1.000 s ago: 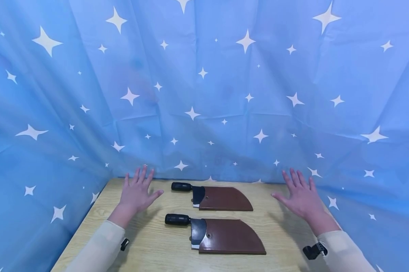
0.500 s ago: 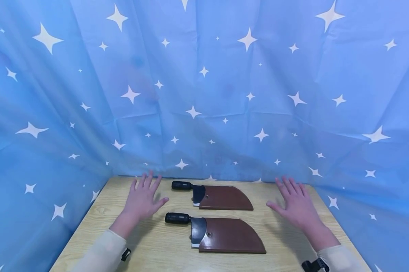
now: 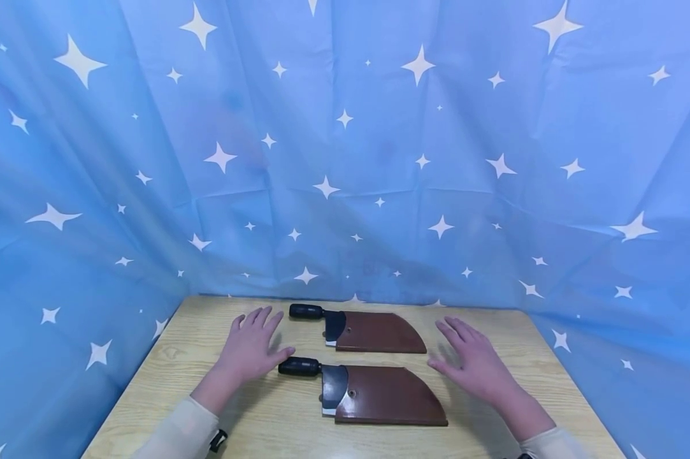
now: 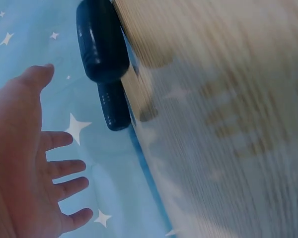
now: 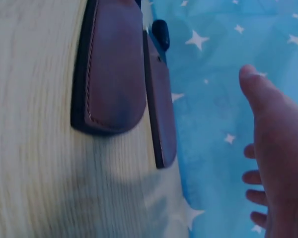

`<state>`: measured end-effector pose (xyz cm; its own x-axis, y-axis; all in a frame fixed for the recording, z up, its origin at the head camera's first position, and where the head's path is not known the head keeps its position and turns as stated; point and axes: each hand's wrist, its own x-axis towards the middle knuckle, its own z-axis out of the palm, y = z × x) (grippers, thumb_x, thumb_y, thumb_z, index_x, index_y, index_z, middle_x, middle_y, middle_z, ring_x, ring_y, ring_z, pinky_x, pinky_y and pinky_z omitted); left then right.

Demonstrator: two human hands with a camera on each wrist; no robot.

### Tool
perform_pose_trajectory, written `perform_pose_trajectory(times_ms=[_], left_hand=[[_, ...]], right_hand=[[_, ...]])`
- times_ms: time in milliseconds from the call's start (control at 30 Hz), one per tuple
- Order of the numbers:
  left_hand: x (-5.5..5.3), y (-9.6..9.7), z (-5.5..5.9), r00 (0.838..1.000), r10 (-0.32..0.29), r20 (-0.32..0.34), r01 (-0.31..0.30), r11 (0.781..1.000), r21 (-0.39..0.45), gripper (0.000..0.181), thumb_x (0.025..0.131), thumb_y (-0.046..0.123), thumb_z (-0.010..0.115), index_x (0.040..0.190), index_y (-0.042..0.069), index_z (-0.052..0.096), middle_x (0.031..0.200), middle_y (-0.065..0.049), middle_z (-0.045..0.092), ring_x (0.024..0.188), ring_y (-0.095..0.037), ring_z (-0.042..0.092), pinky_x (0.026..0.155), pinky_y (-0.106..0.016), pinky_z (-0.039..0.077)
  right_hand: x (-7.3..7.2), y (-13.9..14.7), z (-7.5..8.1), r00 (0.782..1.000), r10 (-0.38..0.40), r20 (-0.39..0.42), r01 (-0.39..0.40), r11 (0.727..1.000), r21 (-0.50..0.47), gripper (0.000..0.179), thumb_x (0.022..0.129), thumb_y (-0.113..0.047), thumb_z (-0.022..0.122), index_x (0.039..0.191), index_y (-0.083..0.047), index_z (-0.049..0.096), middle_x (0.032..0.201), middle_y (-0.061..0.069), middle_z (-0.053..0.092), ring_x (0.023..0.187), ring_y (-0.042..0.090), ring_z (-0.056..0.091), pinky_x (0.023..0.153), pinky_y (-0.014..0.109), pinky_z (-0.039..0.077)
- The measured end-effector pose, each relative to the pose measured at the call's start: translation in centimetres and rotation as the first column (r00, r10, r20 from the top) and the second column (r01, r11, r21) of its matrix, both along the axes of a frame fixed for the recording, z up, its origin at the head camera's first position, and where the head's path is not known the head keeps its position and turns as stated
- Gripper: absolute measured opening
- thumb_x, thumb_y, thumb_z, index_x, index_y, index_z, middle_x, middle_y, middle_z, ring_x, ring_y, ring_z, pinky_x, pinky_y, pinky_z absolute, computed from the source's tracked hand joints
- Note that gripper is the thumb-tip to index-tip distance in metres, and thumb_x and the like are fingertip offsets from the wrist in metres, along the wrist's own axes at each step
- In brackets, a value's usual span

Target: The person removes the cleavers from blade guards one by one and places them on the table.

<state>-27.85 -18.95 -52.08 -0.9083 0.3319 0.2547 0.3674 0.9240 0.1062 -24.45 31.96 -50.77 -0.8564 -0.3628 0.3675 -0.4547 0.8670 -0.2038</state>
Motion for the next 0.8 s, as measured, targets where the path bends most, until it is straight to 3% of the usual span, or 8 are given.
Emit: perform_pose_trajectory(times_ms=[200, 400, 600, 800], left_hand=[[0.5, 1.1, 0.0, 0.998, -0.049, 0.039, 0.046, 0.996, 0.074, 0.082, 0.098, 0.066, 0.074, 0.155, 0.008, 0.061, 0.158, -0.019, 0.057, 0.145, -0.046, 0.053, 0.118, -0.072, 0.039], [0.7, 2.2, -0.2, 0.991, -0.117, 0.058, 0.108, 0.985, 0.135, 0.061, 0.096, 0.057, 0.081, 0.137, 0.012, 0.073, 0.140, -0.007, 0.067, 0.131, -0.033, 0.063, 0.108, -0.062, 0.051], [0.5, 2.7, -1.0, 0.978, -0.194, 0.075, 0.172, 0.958, 0.230, 0.049, 0.095, 0.045, 0.086, 0.133, 0.015, 0.074, 0.133, -0.001, 0.068, 0.124, -0.029, 0.066, 0.105, -0.058, 0.054], [0.3, 2.7, -1.9, 0.957, -0.268, 0.111, 0.225, 0.927, 0.299, 0.044, 0.098, 0.041, 0.085, 0.133, 0.016, 0.074, 0.131, 0.002, 0.069, 0.121, -0.025, 0.069, 0.105, -0.051, 0.057]], right_hand=[[0.9, -1.6, -0.3, 0.998, 0.054, 0.034, -0.051, 0.995, -0.089, 0.079, 0.097, -0.050, 0.083, 0.158, -0.007, 0.059, 0.157, 0.021, 0.059, 0.141, 0.052, 0.056, 0.111, 0.075, 0.043], [1.5, -3.5, -0.9, 0.992, 0.082, 0.100, -0.070, 0.990, -0.121, 0.061, 0.099, -0.043, 0.084, 0.146, -0.008, 0.068, 0.140, 0.008, 0.069, 0.130, 0.037, 0.066, 0.105, 0.063, 0.055], [1.9, -4.7, -1.0, 0.980, 0.091, 0.178, -0.063, 0.986, -0.155, 0.055, 0.100, -0.042, 0.084, 0.142, -0.010, 0.069, 0.134, 0.001, 0.069, 0.125, 0.029, 0.067, 0.104, 0.058, 0.057], [2.0, -5.8, -1.6, 0.958, 0.145, 0.247, -0.101, 0.978, -0.183, 0.060, 0.101, -0.046, 0.082, 0.144, -0.007, 0.067, 0.139, 0.004, 0.066, 0.130, 0.032, 0.066, 0.105, 0.058, 0.056]])
